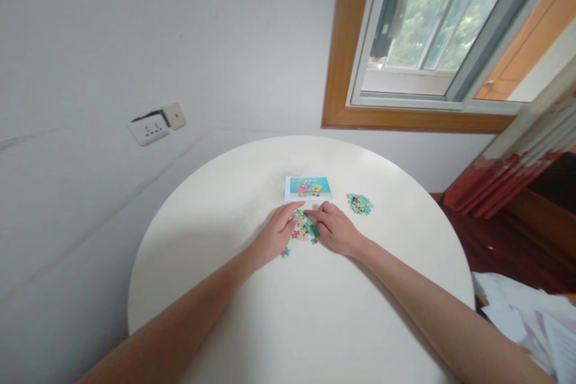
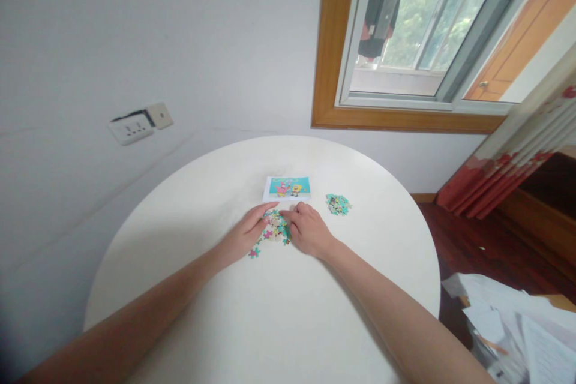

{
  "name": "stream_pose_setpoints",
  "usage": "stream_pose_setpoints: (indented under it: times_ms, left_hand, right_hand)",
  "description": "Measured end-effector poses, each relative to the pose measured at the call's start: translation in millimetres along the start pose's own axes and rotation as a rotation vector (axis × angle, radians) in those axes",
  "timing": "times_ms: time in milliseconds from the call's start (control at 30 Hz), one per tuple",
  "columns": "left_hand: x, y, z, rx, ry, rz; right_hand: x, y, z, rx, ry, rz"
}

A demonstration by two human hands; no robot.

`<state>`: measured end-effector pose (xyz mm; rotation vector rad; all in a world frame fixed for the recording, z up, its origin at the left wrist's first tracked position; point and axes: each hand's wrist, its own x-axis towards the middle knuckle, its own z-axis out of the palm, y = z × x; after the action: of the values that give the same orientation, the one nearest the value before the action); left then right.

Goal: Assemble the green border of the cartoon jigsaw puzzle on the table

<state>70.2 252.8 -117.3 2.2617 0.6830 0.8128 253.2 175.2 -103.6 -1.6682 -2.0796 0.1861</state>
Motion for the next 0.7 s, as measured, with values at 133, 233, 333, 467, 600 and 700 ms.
stream_pose_setpoints:
  times_ms: [133, 233, 333, 467, 600, 700]
  left_hand:
    - [3.1, 2.9, -5.2, -0.059, -0.007, -0.034]
    - [2.0, -2.8, -26.5, 0.022, -0.126, 0.048]
    - [-3.4, -11.0, -54.2, 0.171, -0.375, 0.133]
    - [-8.5, -14.9, -74.3, 0.235, -0.512, 0.133]
    - [-4.8, -11.5, -70.8, 0.225, -0.451, 0.181]
    - [-0.6, -5.9, -63.7, 0.274, -0.398, 0.173]
  right_hand:
    - [-4.0, 2.3, -10.1, 0.104, -0.008, 0.01]
    - [-9.6, 7.8, -21.0, 0.169, -0.067, 0.005]
    - [-15.3, 13.7, -29.6, 0.188, -0.13, 0.007]
    - [-16.9, 18.0, -30.1, 0.164, -0.133, 0.013]
    - [-12.6, 12.8, -21.4, 0.147, -0.092, -0.011]
    - [-9.3, 3.8, -14.9, 0.1, -0.051, -0.02]
